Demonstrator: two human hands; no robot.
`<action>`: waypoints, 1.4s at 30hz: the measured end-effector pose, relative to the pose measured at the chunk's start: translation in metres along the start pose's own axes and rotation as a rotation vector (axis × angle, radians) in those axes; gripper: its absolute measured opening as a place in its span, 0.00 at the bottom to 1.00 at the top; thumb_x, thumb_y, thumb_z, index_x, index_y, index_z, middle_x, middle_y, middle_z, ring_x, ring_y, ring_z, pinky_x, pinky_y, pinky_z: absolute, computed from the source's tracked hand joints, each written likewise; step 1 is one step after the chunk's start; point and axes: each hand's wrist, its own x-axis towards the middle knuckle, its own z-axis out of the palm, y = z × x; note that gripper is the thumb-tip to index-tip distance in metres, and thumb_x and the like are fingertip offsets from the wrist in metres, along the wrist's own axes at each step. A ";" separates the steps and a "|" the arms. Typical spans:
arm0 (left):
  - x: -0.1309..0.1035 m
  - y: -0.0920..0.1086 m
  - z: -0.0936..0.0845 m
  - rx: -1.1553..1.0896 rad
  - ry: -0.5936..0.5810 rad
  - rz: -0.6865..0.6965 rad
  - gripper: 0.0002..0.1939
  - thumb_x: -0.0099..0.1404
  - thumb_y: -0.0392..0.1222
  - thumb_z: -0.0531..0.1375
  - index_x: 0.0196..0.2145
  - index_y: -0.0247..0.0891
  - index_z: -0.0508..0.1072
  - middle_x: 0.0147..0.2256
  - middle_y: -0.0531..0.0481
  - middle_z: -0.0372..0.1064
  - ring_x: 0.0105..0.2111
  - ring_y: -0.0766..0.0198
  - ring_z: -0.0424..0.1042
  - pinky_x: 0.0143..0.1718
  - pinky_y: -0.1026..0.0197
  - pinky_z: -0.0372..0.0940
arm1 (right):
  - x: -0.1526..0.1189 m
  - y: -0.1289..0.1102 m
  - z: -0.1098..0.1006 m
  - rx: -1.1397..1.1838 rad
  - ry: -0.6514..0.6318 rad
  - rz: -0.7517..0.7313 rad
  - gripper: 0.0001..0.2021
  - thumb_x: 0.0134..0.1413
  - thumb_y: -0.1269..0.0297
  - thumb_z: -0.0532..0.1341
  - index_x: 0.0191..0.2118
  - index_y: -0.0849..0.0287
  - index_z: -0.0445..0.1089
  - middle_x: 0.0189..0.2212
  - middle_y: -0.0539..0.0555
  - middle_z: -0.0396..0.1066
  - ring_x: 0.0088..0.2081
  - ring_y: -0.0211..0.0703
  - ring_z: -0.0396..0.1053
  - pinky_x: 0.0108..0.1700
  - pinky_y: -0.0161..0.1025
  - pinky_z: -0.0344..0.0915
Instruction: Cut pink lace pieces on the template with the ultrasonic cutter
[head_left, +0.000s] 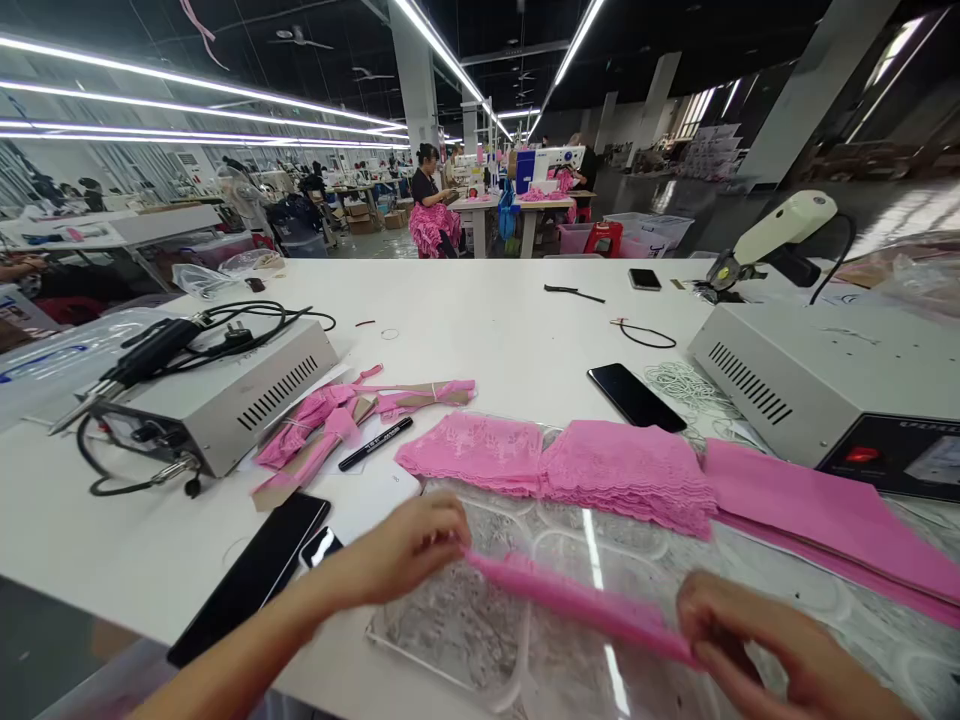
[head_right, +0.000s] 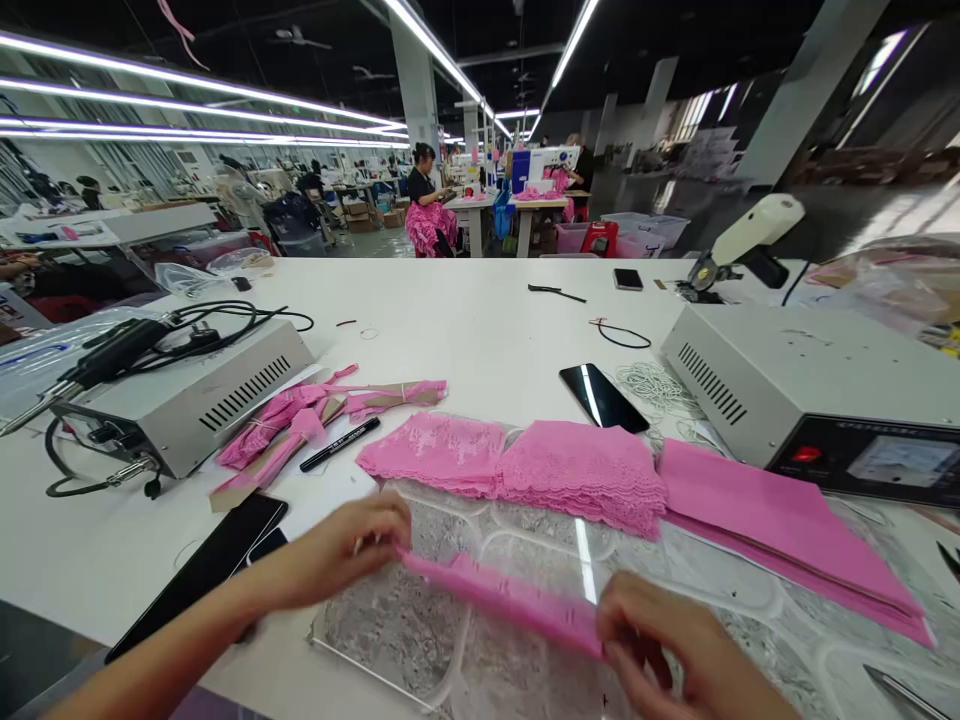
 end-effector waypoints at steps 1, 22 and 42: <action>0.011 -0.004 -0.013 0.012 0.035 -0.010 0.08 0.68 0.38 0.55 0.31 0.38 0.71 0.35 0.50 0.68 0.33 0.65 0.68 0.35 0.66 0.63 | 0.016 -0.004 -0.010 0.022 0.024 0.037 0.13 0.63 0.63 0.53 0.26 0.55 0.63 0.22 0.49 0.66 0.22 0.37 0.64 0.23 0.32 0.63; 0.056 -0.050 -0.056 0.369 0.149 0.035 0.12 0.68 0.44 0.54 0.35 0.38 0.75 0.42 0.43 0.71 0.44 0.55 0.70 0.49 0.53 0.64 | 0.143 0.037 -0.003 0.000 0.258 -0.104 0.10 0.56 0.71 0.57 0.38 0.56 0.75 0.35 0.55 0.77 0.37 0.43 0.74 0.40 0.41 0.71; 0.157 0.004 0.021 0.287 -0.134 0.056 0.12 0.71 0.45 0.59 0.47 0.35 0.72 0.45 0.46 0.71 0.41 0.60 0.73 0.43 0.53 0.71 | 0.095 0.085 -0.029 0.152 0.261 0.070 0.10 0.52 0.67 0.59 0.37 0.57 0.77 0.37 0.57 0.79 0.38 0.48 0.76 0.41 0.45 0.75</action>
